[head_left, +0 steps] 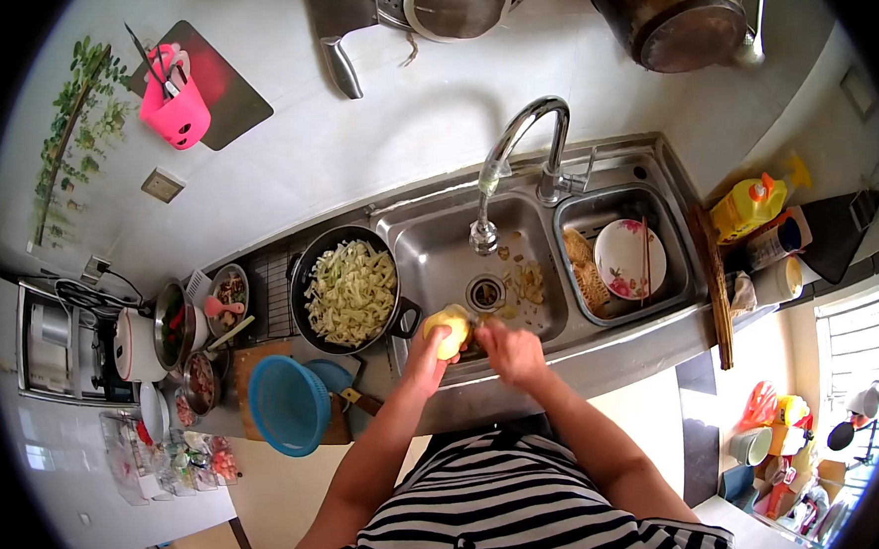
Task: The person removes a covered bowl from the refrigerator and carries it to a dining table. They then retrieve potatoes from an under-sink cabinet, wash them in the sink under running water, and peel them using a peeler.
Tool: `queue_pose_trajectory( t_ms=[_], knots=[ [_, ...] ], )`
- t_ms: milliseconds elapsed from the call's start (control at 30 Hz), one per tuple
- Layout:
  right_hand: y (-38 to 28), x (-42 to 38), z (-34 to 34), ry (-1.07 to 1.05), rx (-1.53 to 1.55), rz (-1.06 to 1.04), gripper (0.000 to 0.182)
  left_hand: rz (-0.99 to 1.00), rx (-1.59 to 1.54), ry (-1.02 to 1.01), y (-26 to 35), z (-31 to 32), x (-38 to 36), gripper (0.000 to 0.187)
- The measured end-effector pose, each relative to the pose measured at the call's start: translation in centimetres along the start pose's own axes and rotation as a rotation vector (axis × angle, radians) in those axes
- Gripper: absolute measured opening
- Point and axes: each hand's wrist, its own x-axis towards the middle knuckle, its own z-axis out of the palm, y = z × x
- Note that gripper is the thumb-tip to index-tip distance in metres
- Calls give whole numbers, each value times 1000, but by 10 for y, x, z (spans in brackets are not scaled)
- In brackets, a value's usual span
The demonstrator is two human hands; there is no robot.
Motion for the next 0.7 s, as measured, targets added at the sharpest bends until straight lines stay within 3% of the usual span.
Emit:
queue_pose_trajectory(
  t_ms=[67, 167, 233, 267, 300, 367, 500, 567, 600, 633, 667, 700],
  knots=[
    [59, 22, 40, -107, -31, 12, 18, 19, 34, -93, 1, -1, -3, 41],
    [69, 20, 31, -101, 12, 154, 16, 57, -42, -67, 3, 6, -5, 44],
    [30, 8, -1, -92, 101, -11, 16, 9, -137, -3, -2, 0, 3, 44],
    [24, -1, 1, 66, 95, -216, 20, -9, -178, 26, -1, 4, 4, 44],
    [9, -2, -6, 65, 93, -216, 20, -27, -216, 55, 1, 7, 4, 44],
    [-24, -5, -19, -106, 76, 68, 19, -31, -306, 40, 0, 11, 2, 43],
    [35, 17, 29, -106, -35, 83, 21, -119, -397, -25, -3, 7, 4, 46],
    [81, 27, 42, 14, -72, -14, 24, -142, -423, -19, 0, 11, 1, 45],
    [79, 29, 40, 6, 7, 127, 19, -114, -421, -11, 3, 14, 1, 45],
    [76, 24, 40, -1, 7, 127, 19, -91, -428, 6, 2, 15, -1, 45],
    [72, 15, 41, 41, 68, 42, 18, -90, -451, -41, -5, 3, 5, 45],
    [56, 11, 29, 87, 128, -46, 17, -74, -457, 84, -4, 6, 8, 45]
  ],
)
